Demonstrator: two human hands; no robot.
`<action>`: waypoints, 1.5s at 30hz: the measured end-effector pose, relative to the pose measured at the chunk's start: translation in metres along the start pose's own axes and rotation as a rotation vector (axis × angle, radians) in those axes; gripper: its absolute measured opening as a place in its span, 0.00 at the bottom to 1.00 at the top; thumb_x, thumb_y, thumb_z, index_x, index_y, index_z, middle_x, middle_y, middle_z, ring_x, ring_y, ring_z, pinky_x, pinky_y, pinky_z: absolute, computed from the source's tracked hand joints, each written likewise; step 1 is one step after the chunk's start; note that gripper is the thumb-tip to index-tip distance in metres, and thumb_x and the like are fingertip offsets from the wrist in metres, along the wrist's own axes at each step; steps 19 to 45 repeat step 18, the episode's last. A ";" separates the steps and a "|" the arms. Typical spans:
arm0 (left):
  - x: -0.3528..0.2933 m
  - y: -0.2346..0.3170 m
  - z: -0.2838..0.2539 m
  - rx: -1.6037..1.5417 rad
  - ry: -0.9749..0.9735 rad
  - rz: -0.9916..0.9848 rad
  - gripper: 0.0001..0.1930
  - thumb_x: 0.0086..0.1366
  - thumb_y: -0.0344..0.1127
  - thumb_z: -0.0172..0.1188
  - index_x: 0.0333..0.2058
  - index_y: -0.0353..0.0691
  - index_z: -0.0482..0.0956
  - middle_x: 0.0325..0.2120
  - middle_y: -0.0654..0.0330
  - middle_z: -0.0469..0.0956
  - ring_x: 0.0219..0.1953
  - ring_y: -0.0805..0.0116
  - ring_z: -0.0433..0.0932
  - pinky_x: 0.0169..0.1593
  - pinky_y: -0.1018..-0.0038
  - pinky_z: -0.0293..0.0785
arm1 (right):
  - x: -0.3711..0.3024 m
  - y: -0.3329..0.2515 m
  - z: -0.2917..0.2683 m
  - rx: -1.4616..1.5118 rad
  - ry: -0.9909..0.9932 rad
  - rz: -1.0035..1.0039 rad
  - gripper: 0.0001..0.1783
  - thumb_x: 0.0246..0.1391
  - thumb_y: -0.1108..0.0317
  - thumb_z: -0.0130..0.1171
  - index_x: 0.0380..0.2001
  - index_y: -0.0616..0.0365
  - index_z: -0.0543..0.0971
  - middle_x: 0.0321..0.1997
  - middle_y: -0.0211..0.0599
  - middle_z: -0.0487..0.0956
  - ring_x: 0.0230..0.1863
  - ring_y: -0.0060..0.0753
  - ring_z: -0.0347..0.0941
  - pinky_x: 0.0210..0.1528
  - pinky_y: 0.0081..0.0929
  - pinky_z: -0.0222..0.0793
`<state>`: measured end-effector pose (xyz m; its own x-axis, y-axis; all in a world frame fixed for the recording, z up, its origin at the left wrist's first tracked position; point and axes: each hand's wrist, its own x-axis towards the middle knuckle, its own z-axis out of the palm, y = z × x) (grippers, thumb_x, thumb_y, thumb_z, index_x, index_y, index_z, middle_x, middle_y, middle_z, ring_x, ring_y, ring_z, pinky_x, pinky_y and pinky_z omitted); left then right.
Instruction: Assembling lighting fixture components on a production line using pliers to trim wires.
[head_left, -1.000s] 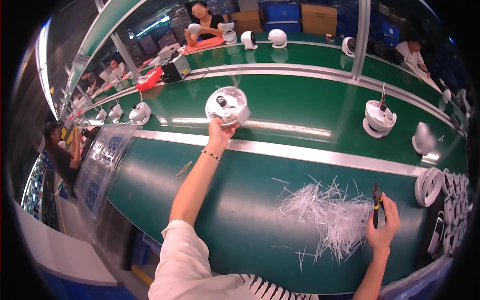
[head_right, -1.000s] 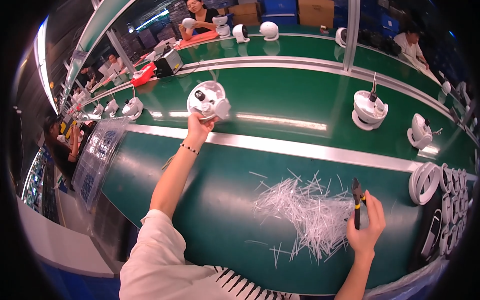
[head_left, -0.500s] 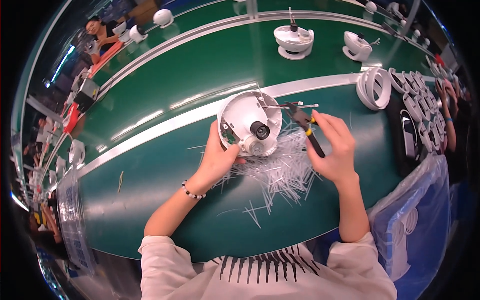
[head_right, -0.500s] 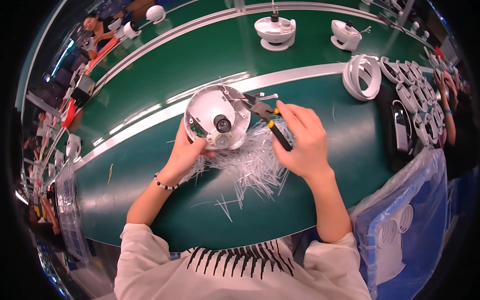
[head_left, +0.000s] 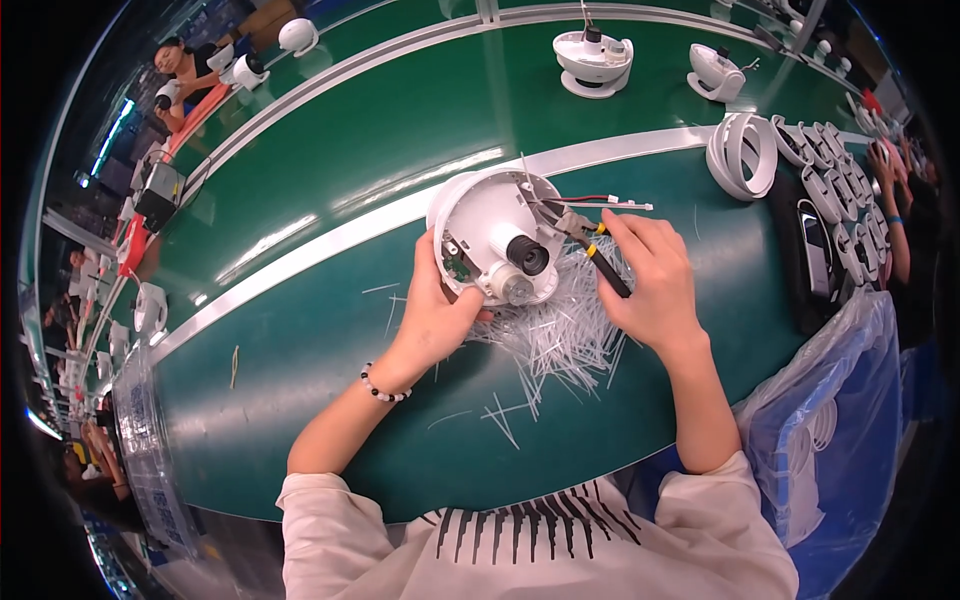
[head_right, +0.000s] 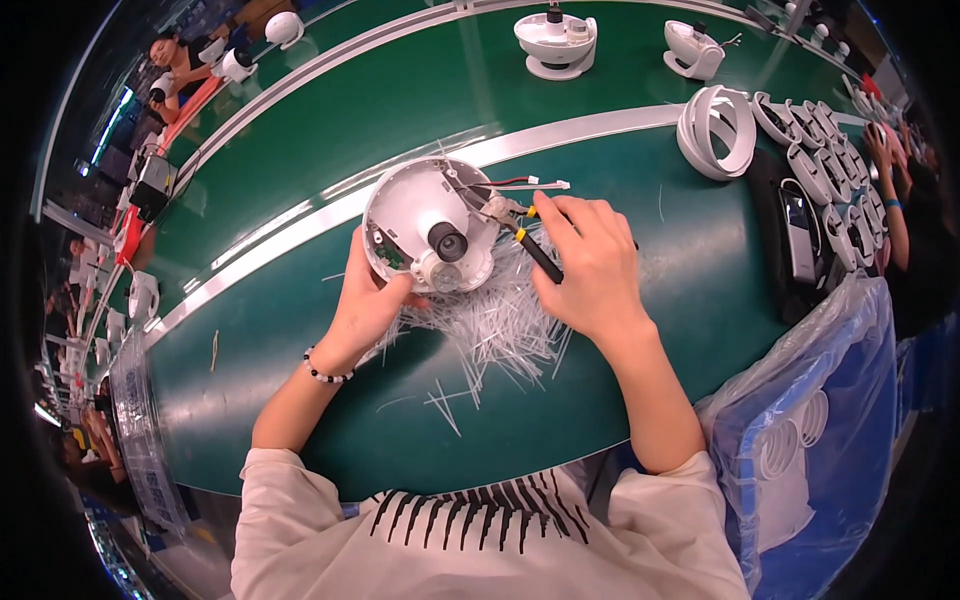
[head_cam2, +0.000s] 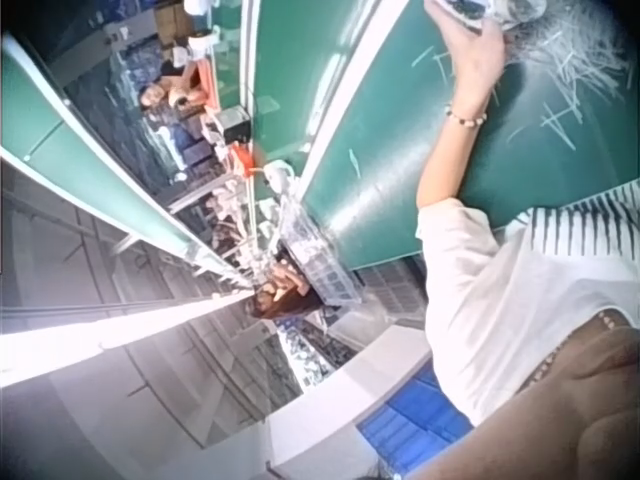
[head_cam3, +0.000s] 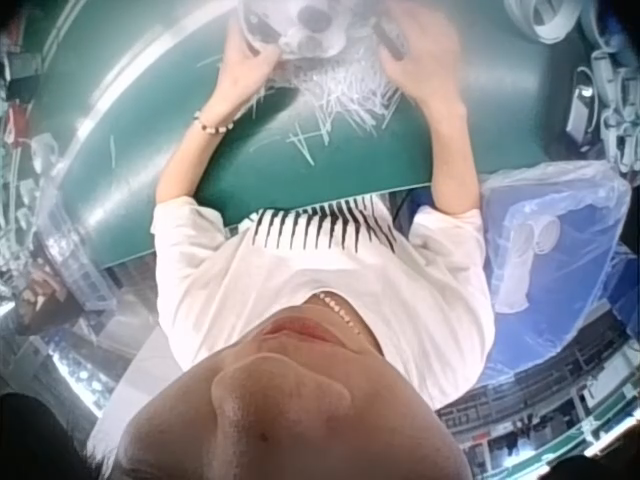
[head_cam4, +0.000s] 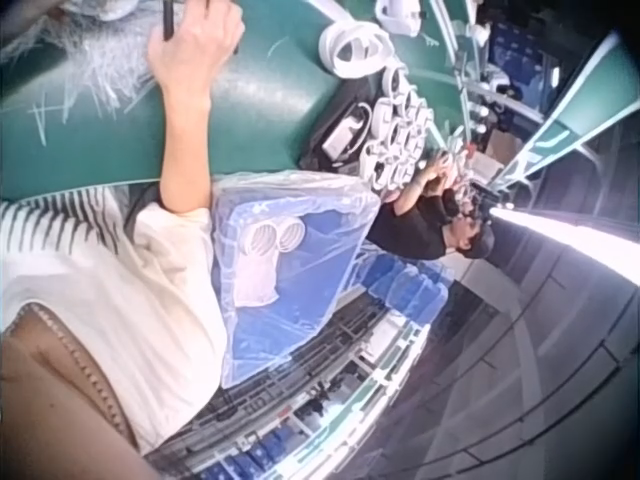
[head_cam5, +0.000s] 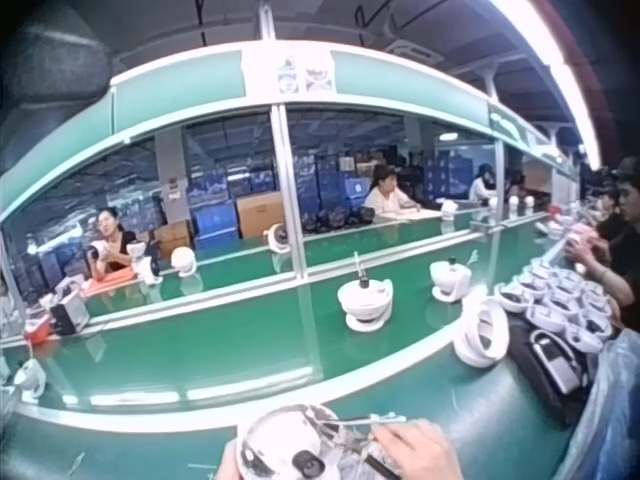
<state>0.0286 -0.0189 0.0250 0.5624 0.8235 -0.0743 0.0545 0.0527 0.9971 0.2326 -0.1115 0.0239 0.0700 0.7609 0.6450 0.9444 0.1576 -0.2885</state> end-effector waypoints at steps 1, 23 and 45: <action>-0.001 0.001 0.001 0.012 0.001 0.002 0.30 0.51 0.20 0.44 0.53 0.40 0.46 0.43 0.56 0.63 0.39 0.68 0.71 0.28 0.79 0.76 | 0.001 -0.001 -0.001 0.000 -0.005 0.018 0.29 0.26 0.75 0.58 0.41 0.61 0.72 0.37 0.39 0.72 0.37 0.39 0.67 0.39 0.32 0.62; -0.004 -0.011 0.004 0.215 0.027 0.292 0.32 0.52 0.21 0.47 0.55 0.37 0.45 0.47 0.49 0.60 0.49 0.61 0.65 0.46 0.74 0.68 | -0.010 -0.001 0.003 0.142 -0.085 0.168 0.25 0.28 0.75 0.59 0.38 0.62 0.73 0.38 0.46 0.74 0.39 0.46 0.71 0.42 0.33 0.67; -0.004 -0.011 0.004 0.215 0.027 0.292 0.32 0.52 0.21 0.47 0.55 0.37 0.45 0.47 0.49 0.60 0.49 0.61 0.65 0.46 0.74 0.68 | -0.010 -0.001 0.003 0.142 -0.085 0.168 0.25 0.28 0.75 0.59 0.38 0.62 0.73 0.38 0.46 0.74 0.39 0.46 0.71 0.42 0.33 0.67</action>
